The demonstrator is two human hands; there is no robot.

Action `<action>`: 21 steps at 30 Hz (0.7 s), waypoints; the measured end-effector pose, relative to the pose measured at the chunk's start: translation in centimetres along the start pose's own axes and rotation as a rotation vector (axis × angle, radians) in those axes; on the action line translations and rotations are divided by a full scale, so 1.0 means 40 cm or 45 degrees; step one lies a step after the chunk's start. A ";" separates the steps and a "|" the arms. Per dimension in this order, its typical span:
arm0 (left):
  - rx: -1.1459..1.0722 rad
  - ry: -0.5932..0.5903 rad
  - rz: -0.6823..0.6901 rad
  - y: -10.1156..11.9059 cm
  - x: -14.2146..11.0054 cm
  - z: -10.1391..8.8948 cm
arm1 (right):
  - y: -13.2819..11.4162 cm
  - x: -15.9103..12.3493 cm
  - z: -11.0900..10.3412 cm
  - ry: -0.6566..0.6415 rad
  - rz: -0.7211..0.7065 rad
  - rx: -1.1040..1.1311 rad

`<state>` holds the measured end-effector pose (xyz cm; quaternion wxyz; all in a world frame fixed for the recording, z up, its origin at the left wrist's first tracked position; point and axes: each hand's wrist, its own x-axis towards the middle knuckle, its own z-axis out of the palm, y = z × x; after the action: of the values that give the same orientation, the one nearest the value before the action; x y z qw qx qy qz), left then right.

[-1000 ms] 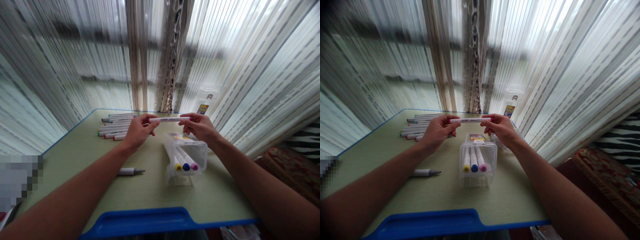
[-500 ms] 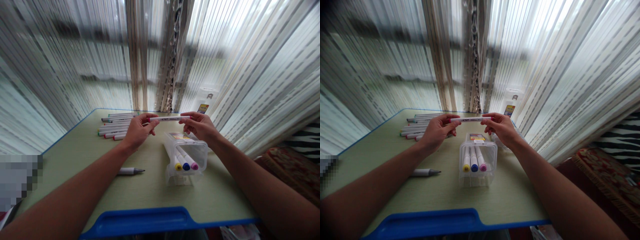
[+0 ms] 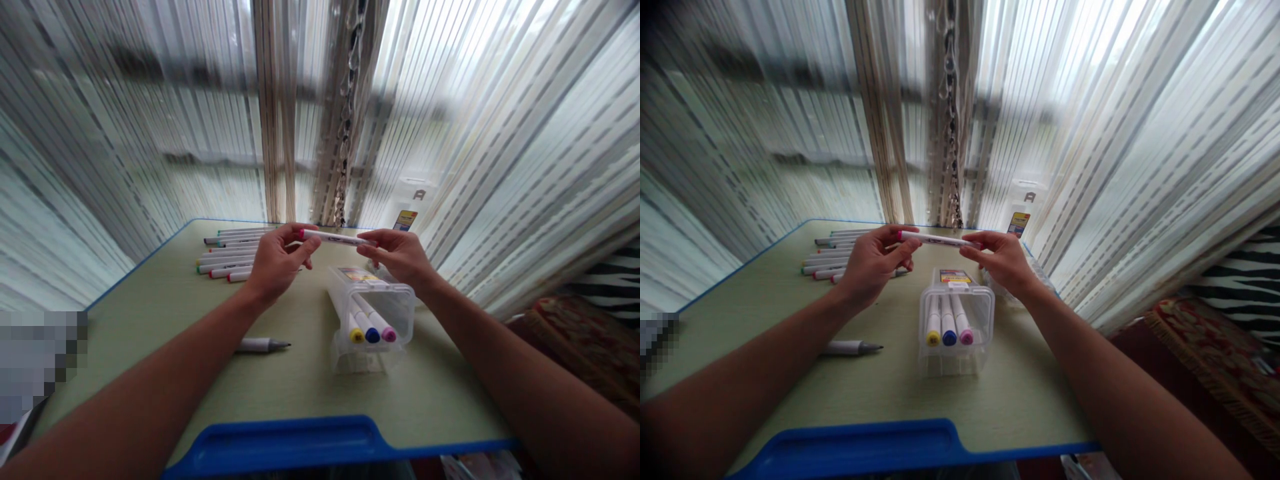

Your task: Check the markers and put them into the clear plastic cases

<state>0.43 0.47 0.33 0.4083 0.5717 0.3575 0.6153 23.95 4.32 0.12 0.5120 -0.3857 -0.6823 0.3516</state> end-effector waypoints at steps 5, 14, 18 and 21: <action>-0.089 -0.098 0.059 0.030 -0.012 0.020 | 0.008 -0.004 0.003 -0.064 -0.263 -0.319; 0.005 -0.303 0.071 0.049 -0.041 0.043 | 0.012 -0.012 0.008 -0.086 -0.377 -0.410; -0.020 -0.293 0.107 0.053 -0.041 0.045 | 0.010 -0.013 0.012 -0.080 -0.387 -0.393; -0.069 -0.292 0.133 0.055 -0.041 0.048 | 0.010 -0.013 0.012 -0.054 -0.397 -0.418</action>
<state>2.14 -2.00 1.82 0.4291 0.6449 0.2615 0.5759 23.63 4.00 -0.57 0.4761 -0.3462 -0.7923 0.1605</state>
